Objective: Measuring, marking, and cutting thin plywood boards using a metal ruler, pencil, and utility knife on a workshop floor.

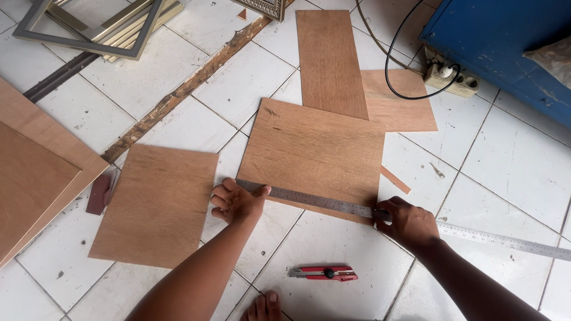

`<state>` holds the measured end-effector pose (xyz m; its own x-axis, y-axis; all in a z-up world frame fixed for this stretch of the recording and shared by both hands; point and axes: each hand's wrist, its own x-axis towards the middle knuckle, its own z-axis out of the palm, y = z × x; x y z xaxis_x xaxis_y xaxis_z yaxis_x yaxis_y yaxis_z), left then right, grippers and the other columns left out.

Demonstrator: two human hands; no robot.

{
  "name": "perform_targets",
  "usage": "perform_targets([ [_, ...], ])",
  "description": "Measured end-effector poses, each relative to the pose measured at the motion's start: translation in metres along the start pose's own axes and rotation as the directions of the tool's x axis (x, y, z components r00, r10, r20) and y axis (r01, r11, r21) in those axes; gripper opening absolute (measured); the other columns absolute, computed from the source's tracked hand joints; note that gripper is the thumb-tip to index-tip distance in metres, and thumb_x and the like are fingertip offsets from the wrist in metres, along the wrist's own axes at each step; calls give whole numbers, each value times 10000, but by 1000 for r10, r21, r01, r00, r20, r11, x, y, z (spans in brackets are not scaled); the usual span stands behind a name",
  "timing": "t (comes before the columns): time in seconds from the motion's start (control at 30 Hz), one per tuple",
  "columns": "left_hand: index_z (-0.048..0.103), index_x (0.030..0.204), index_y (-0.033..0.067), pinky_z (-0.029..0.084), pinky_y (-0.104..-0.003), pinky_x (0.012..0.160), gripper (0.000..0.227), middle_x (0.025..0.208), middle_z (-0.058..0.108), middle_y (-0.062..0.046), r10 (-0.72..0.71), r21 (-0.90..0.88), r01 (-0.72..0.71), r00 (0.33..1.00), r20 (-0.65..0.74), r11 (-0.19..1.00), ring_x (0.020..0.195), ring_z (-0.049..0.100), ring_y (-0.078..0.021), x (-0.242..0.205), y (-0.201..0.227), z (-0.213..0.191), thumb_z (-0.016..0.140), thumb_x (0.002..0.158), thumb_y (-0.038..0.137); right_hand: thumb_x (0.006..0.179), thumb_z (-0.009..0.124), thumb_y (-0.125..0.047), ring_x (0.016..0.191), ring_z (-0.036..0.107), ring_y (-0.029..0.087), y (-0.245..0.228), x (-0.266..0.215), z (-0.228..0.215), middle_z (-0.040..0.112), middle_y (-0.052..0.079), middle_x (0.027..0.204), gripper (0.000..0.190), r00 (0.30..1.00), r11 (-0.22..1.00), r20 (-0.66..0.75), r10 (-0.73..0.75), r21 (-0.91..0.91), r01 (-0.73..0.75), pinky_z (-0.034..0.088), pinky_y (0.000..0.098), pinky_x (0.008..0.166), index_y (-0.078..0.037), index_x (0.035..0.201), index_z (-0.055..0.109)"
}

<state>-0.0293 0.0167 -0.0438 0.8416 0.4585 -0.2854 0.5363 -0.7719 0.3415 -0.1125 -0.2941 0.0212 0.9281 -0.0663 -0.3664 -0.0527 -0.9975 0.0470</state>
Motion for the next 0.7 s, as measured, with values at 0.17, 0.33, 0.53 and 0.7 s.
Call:
perform_targets([
  [0.17,255,1023,155,234,-474,816,694,1051,274,-83,8,64,-6,999,-33,998,1014,294,-308,1,0,4,603,650,625,755,539,-444,814,664,181,-3,-5,-8,616,-47,997,346,999,999,-29,-36,-33,35,567,364,724,-291,1063,579],
  [0.33,252,1017,154,230,-481,820,686,1057,275,-89,8,95,-5,1000,-31,995,1021,289,-314,3,0,8,590,661,632,759,525,-480,803,667,181,-2,-6,-2,605,-50,1004,361,999,999,-35,-28,-34,27,570,361,715,-295,1066,571],
  [0.53,247,1027,135,233,-486,833,694,1093,271,-122,20,59,-19,1000,-2,998,1051,275,-341,1,1,1,595,667,617,762,525,-449,857,660,232,-12,-11,-14,576,-5,1049,382,999,999,23,27,34,-27,559,390,761,-251,1087,555],
  [0.7,244,1022,150,233,-492,821,701,1070,273,-105,5,110,-4,1000,-14,994,1032,284,-326,4,0,8,577,662,651,745,537,-449,899,650,258,-1,5,-6,581,30,1048,421,996,993,74,44,110,-52,552,408,775,-208,1090,546],
])
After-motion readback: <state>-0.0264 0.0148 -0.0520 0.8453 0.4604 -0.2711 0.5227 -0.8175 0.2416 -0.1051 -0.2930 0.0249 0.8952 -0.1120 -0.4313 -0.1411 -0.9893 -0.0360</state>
